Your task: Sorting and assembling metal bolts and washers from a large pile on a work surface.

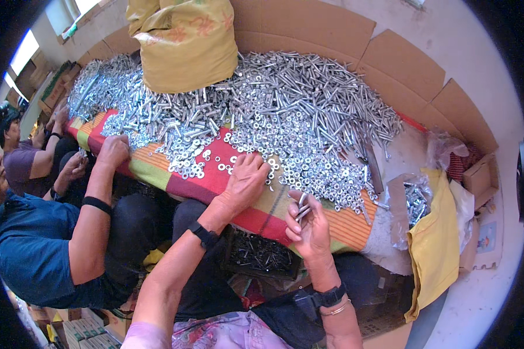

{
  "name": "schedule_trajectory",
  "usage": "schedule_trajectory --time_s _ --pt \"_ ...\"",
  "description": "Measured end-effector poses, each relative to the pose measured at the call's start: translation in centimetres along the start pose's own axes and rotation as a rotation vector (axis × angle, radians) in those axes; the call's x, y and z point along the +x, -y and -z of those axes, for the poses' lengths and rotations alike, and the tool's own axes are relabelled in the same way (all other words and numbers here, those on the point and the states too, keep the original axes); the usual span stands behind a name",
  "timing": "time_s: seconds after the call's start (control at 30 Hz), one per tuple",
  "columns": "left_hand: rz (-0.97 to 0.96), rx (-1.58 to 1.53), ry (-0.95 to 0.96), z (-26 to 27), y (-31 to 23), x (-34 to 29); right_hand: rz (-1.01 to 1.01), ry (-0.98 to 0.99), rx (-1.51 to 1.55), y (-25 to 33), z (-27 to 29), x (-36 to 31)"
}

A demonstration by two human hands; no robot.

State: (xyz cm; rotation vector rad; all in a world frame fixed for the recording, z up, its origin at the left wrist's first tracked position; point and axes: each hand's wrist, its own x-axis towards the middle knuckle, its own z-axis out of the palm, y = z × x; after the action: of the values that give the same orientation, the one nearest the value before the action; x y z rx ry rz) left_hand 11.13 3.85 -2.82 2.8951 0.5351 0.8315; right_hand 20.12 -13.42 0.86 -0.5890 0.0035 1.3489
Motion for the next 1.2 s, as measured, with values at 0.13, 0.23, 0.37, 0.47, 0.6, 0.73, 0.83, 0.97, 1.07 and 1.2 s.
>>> schedule_trajectory --time_s 0.13,0.23,0.37,0.47,0.6,0.73,0.83,0.97,1.07,1.2 --pt "-0.041 0.054 0.010 -1.0 0.5 0.5 0.056 0.109 -0.060 -0.1 0.0 0.6" --pt "0.082 0.024 -0.064 -1.4 0.3 0.4 0.090 0.122 -0.053 -0.1 -0.1 1.0" --pt "0.251 -0.213 -0.157 -1.1 -0.1 1.1 0.137 -0.003 -0.023 -0.1 -0.2 1.5" --pt "0.335 -0.603 -0.267 -0.2 -1.0 3.3 0.181 -0.084 0.010 0.4 0.0 1.5" --pt "0.352 -0.506 -0.243 0.6 -0.7 2.9 0.163 -0.088 0.058 1.1 0.4 1.6" --pt "0.160 -0.271 -0.053 -0.3 0.4 0.6 0.086 0.031 0.071 0.7 0.6 1.7" --pt "0.066 -0.044 0.032 -0.4 0.2 0.6 0.065 -0.012 0.070 0.3 0.7 1.9" --pt "-0.010 0.036 0.042 -1.0 0.6 1.0 0.073 -0.031 0.100 0.4 1.3 2.1" --pt "0.151 -0.097 0.051 -0.2 0.0 1.6 0.091 -0.024 0.092 0.6 1.5 2.0" --pt "0.269 -0.398 -0.163 -0.6 0.3 2.2 0.106 -0.069 0.086 0.4 1.1 2.0"
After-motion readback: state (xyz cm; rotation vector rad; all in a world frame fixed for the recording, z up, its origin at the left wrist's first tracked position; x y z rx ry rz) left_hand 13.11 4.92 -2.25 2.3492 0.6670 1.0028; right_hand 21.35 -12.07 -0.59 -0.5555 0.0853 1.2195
